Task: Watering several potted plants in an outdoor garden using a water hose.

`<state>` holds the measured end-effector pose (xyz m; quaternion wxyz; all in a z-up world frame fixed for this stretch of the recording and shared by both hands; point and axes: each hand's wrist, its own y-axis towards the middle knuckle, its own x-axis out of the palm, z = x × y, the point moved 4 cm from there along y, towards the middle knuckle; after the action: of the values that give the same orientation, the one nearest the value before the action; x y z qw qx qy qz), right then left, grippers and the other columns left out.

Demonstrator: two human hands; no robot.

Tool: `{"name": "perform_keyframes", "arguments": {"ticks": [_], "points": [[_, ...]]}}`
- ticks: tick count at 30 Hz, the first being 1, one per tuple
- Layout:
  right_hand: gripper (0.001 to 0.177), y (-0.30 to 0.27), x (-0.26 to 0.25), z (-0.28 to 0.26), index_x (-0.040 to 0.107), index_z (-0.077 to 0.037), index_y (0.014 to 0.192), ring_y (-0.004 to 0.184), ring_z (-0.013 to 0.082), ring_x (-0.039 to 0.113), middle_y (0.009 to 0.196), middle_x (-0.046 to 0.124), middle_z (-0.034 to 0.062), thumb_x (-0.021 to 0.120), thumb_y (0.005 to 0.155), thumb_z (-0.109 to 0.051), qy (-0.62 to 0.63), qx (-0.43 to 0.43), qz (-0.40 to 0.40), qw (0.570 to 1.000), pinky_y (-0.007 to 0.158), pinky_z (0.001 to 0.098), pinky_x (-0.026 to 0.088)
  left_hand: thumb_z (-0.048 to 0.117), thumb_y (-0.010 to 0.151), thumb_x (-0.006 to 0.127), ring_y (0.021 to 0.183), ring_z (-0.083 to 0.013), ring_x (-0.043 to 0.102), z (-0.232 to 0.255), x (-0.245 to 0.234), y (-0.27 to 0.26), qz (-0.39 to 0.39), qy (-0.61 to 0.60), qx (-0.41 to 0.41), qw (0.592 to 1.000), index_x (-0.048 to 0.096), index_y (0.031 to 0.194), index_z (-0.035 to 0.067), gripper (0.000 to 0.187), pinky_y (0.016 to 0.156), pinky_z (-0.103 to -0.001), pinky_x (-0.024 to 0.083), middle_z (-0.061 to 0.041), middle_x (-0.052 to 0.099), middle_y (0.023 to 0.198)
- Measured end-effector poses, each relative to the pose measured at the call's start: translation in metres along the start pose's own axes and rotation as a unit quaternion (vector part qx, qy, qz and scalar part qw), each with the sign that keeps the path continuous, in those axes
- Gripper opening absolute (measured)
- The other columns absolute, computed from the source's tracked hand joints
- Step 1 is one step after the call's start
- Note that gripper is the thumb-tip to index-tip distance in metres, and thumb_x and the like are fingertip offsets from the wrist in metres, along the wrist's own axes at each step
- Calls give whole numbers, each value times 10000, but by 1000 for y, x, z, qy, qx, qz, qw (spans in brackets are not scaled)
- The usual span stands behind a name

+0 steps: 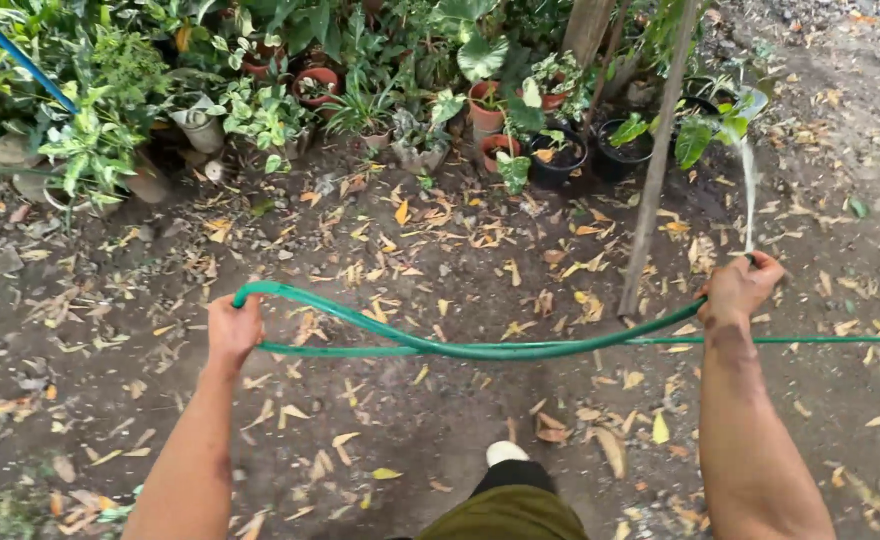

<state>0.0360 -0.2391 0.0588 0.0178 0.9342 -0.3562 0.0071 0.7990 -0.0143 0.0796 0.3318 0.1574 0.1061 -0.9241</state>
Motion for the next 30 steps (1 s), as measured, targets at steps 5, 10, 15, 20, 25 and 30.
{"name": "perform_keyframes", "arguments": {"ticks": [5,10,15,20,25,30], "points": [[199,-146,73,15,396,-145,1259,476,146,488,879,557,57,437,1074,-84,32,-21,8,999,359,341,385,273,1025,648,447,-142,486,-67,-181,79,1,3,31,1000,546,688,16,436,414,-362,390,-33,485,561],[185,-294,129,9,397,-152,1258,453,151,469,840,552,51,447,1087,-102,34,-23,7,999,360,335,370,295,1015,643,457,-149,514,-90,-349,119,27,64,30,997,604,725,17,404,430,-351,421,-52,532,565],[199,-402,172,9,376,-161,1232,415,144,453,766,522,52,420,1047,-106,81,46,-5,996,319,324,363,431,1119,674,557,-206,462,-95,-494,136,104,355,120,921,670,759,-35,589,596,-456,435,-180,493,558],[206,-454,189,8,401,-147,1250,422,139,462,752,530,51,449,1053,-107,69,31,-5,997,326,326,355,433,1122,685,617,-147,402,-89,-498,146,101,239,130,957,548,642,-44,691,549,-416,363,-82,448,584],[194,-451,141,-5,404,-128,1255,419,138,458,739,526,36,453,1068,-117,37,7,12,999,329,322,372,381,1120,656,601,-95,396,-49,-394,154,36,215,245,945,518,637,42,606,494,-343,315,-19,431,592],[207,-409,85,-1,402,-139,1261,412,126,434,721,510,30,473,1067,-137,12,12,9,1000,325,317,361,403,1049,620,491,-106,411,3,-245,138,-100,87,151,980,546,599,51,576,452,-348,314,19,434,521]]}}
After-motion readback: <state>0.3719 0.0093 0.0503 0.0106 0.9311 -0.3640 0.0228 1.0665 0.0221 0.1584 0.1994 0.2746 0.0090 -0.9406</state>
